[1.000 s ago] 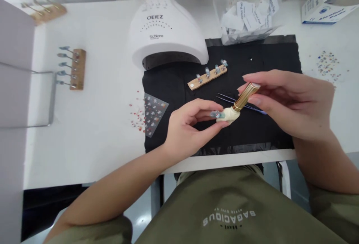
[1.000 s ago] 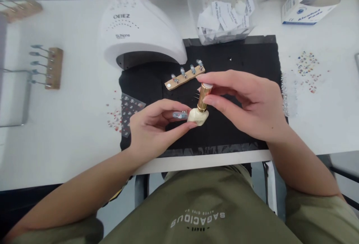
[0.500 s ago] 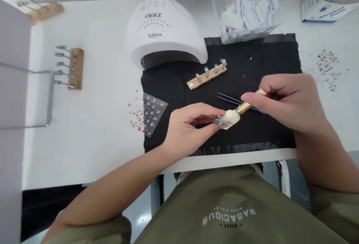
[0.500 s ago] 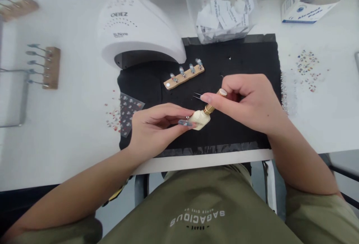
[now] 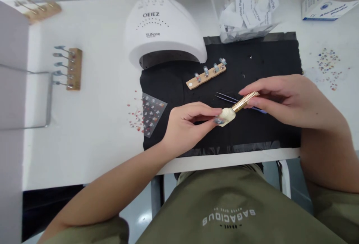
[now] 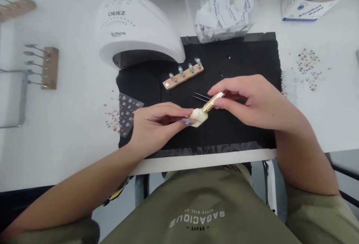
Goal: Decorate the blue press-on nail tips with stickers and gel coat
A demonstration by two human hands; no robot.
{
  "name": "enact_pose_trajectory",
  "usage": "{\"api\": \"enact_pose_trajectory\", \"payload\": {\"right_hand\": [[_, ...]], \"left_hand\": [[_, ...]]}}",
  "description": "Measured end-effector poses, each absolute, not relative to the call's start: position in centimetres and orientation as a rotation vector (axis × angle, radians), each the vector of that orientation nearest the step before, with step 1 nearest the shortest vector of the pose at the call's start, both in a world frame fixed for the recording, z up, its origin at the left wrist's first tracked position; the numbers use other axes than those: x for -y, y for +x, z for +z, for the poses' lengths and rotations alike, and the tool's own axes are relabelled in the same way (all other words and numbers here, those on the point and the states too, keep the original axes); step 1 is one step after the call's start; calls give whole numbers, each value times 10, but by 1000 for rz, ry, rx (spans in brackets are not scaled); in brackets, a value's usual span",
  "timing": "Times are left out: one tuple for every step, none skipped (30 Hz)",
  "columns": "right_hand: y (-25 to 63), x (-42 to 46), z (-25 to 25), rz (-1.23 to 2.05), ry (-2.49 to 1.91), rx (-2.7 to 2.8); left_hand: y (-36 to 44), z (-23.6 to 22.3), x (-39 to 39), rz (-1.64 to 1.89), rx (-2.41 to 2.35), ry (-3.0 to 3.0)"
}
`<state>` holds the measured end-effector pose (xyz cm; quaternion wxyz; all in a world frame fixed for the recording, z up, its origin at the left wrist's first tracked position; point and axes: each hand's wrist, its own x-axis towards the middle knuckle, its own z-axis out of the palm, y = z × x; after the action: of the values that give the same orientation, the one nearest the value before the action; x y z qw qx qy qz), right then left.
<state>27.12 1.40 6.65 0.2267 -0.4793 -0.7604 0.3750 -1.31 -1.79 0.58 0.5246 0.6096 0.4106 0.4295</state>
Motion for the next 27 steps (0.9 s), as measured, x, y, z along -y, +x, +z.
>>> {"api": "enact_pose_trajectory", "payload": {"right_hand": [[272,-15,67,1031,-1341,2134],[272,-16,67,1046,-1355,2175],[272,-18,68,1069,-1363,2211],[272,-19,68,1087,-1368,2236],[271,-21,68,1099,-1379,2258],[270,-22,68,1109,-1404,2274],[269,-22,68,1122,-1441,2281],[268,-23,69,1144,-1489,2279],[266,-23,69,1171,-1547,2267],[264,-22,68,1201,-1611,2247],[263,-22,68,1228,-1673,2219],[261,-22,68,1243,-1724,2185],[261,-21,67,1248,-1755,2157],[262,-21,67,1252,-1754,2140],[263,-21,67,1258,-1714,2132],[265,-21,68,1275,-1638,2131],[269,-22,69,1297,-1541,2141],[272,-22,70,1317,-1440,2164],[276,-23,72,1326,-1356,2196],[280,-23,73,1321,-1300,2236],[283,-24,75,1301,-1276,2277],[285,-24,75,1279,-1281,2314],[286,-25,75,1263,-1308,2340],[285,-26,73,1259,-1349,2355],[283,-26,71,1264,-1394,2368],[280,-27,68,1262,-1439,2386],[275,-27,65,1245,-1479,2409]], "left_hand": [[-13,4,18,1019,-983,1468],[-13,3,18,1011,-981,1478],[-13,2,18,1003,-978,1490],[-13,1,18,997,-973,1504],[-13,0,18,990,-967,1519],[-13,0,18,987,-958,1536],[-12,0,18,986,-946,1554],[-12,0,18,984,-934,1570],[-12,0,18,981,-924,1584],[-13,0,18,981,-916,1597],[-13,1,18,977,-910,1609],[-13,1,18,975,-906,1620],[-13,2,17,976,-903,1629],[-13,2,17,980,-903,1635],[-13,2,17,985,-906,1640],[-12,2,16,992,-909,1641],[-12,2,16,999,-911,1640],[-12,2,16,1004,-911,1638],[-12,2,16,1004,-907,1638],[-12,2,16,1001,-900,1638],[-12,1,16,1000,-894,1638],[-11,1,17,999,-890,1637],[-11,0,17,1003,-890,1634],[-11,0,17,1010,-891,1630],[-10,0,18,1014,-894,1627],[-10,-1,18,1012,-898,1626],[-9,-1,19,1008,-899,1626]]}}
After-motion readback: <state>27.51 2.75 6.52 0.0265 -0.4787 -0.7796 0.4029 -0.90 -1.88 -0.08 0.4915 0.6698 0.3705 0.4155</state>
